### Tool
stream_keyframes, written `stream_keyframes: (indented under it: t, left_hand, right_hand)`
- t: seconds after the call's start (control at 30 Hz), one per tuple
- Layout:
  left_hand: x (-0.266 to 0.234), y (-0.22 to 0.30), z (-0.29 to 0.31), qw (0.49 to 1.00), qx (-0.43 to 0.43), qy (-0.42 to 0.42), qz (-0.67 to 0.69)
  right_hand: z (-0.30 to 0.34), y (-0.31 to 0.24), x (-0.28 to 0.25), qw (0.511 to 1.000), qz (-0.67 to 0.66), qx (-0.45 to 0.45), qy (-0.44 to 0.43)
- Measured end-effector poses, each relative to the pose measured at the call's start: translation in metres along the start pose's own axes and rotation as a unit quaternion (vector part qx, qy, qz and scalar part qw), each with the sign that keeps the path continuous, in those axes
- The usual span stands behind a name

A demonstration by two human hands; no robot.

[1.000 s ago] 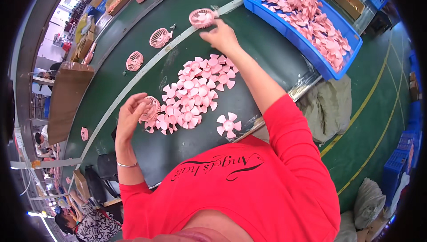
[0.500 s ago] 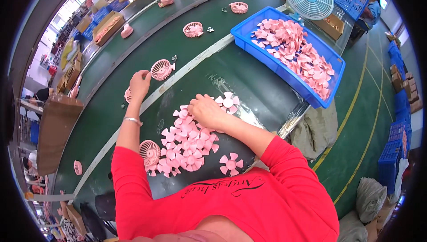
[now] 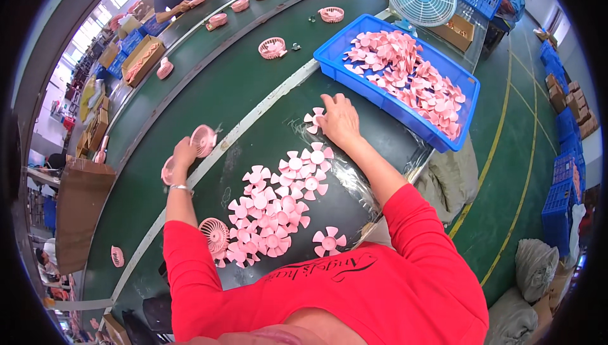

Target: The person assembles small portable fans by taking fan blades and casings, attaching the blades into the casings by hand, and placing the assembled units onto the conveyor belt.

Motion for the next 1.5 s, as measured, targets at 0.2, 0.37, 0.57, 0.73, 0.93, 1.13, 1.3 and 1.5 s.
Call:
stream_keyframes:
  t: [0.2,0.37,0.57,0.73,0.93,1.13,1.3,1.5]
  left_hand:
    - [-0.068,-0.038,0.068,0.982,-0.086,0.145,0.081]
    - [-0.099,-0.033,0.131,0.868,-0.145,0.282,0.383]
    - [-0.115,0.096,0.195,0.427,0.044,0.216,0.877]
    - [-0.064,0.107,0.271,0.408,-0.121,0.382,0.821]
    - [-0.059,0.152,0.323,0.46,-0.152,0.371,0.792]
    - [-0.061,0.169,0.337,0.448,-0.163,0.352,0.806]
    - [-0.058,0.2,0.322,0.499,-0.132,0.325,0.793]
    - [-0.071,0.241,0.316,0.632,-0.095,0.314,0.702]
  right_hand:
    - [0.012,-0.014,0.023,0.985,0.034,-0.098,-0.135]
    - [0.023,-0.038,0.014,0.987,0.034,-0.139,-0.071]
    - [0.018,-0.028,0.022,0.992,0.075,-0.011,-0.101]
    - [0.031,-0.038,0.012,0.993,0.048,-0.046,-0.096]
    - [0.026,-0.026,0.024,0.988,0.117,-0.046,-0.087]
    - [0.049,-0.088,-0.041,0.984,-0.005,-0.178,-0.025]
    - [0.164,-0.18,-0.123,0.862,-0.284,-0.416,-0.06]
    - [0.235,-0.186,-0.123,0.836,-0.247,-0.478,-0.11]
Point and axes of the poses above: each hand's wrist, its own z-axis away from the middle knuckle, its own x-axis out of the palm, y = z × x, the point moved 8 cm from there along -z, towards the middle knuckle, and after that the axes turned 15 degrees about x, right-handed, at the moved point
